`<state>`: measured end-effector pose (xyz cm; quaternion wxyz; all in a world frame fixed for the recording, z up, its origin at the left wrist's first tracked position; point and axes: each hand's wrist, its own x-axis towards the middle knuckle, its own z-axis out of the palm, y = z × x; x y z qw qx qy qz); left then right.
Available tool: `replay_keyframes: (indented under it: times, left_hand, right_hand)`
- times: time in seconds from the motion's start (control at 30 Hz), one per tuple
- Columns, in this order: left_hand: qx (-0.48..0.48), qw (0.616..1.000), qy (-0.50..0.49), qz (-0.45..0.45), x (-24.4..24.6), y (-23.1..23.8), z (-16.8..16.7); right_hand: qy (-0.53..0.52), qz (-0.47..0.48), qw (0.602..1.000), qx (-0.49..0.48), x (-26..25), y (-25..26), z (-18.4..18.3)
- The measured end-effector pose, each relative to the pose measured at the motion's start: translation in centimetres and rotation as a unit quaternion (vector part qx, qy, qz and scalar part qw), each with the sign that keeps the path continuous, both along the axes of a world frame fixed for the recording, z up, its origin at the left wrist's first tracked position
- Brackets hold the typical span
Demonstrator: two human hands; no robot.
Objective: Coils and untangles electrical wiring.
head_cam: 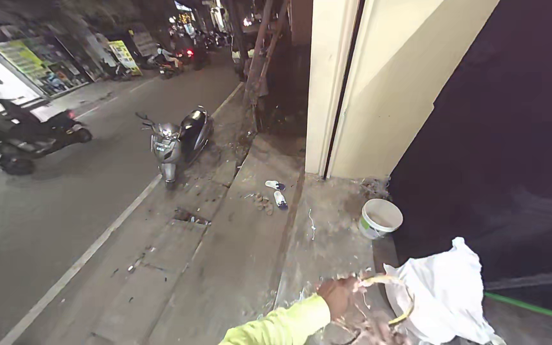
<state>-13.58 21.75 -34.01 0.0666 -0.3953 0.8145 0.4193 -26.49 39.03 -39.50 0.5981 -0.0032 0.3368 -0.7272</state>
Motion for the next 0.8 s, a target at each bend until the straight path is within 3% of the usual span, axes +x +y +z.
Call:
replay_keyframes:
  times: [0.07, 0.13, 0.17, 0.23, 0.3, 0.33, 0.37, 0.43, 0.47, 0.53, 0.6, 0.67, 0.73, 0.8]
  left_hand:
    - [-0.009, 0.999, 0.001, 0.048, 0.5, -1.7, -1.0]
    - [0.001, 0.996, -0.002, 0.089, 1.5, -2.0, -1.6]
    - [-0.004, 0.994, 0.002, 0.109, 1.7, -2.4, -2.1]
    - [-0.073, 0.988, 0.03, 0.132, 1.4, -4.8, -3.2]
    - [-0.132, 0.981, 0.053, 0.131, 2.2, -5.6, -3.3]
    - [-0.152, 0.977, 0.069, 0.13, 2.5, -6.2, -2.9]
    - [-0.16, 0.975, 0.076, 0.132, 2.7, -6.9, -2.3]
    - [-0.178, 0.968, 0.102, 0.141, 3.2, -7.8, -2.1]
    - [-0.185, 0.965, 0.122, 0.143, 3.6, -8.1, -2.4]
    - [-0.181, 0.964, 0.14, 0.137, 3.9, -8.1, -2.6]
    - [-0.166, 0.966, 0.149, 0.128, 4.2, -7.2, -1.7]
    - [-0.145, 0.968, 0.159, 0.127, 3.9, -6.4, -0.8]
    - [-0.118, 0.965, 0.189, 0.142, 3.3, -5.8, 0.0]
    - [-0.091, 0.955, 0.231, 0.162, 2.6, -5.2, 0.8]
  right_hand:
    - [-0.038, -0.021, 0.992, -0.117, -0.7, 1.3, 2.7]
    - [-0.068, 0.088, 0.975, -0.19, -1.7, 5.0, 4.4]
    - [-0.051, 0.19, 0.958, -0.21, -2.9, 6.6, 4.3]
    - [0.121, 0.385, 0.904, -0.141, -6.1, 7.4, 4.1]
    - [0.266, 0.495, 0.827, -0.033, -8.4, 9.1, 4.3]
    - [0.304, 0.475, 0.825, -0.035, -9.3, 10.3, 4.6]
    - [0.314, 0.391, 0.862, -0.07, -10.1, 11.6, 5.1]
    - [0.229, 0.133, 0.946, -0.188, -10.3, 12.7, 6.8]
    - [0.178, 0.041, 0.961, -0.206, -10.6, 12.6, 7.7]
    - [0.215, -0.024, 0.974, -0.063, -11.2, 12.3, 8.1]
    - [0.336, 0.051, 0.932, 0.127, -9.6, 10.8, 5.5]
    - [0.408, 0.195, 0.873, 0.18, -6.1, 7.8, 2.0]
    - [0.361, 0.289, 0.865, 0.192, -1.9, 3.7, -0.2]
    - [0.219, 0.322, 0.894, 0.22, 2.0, -0.9, -1.0]
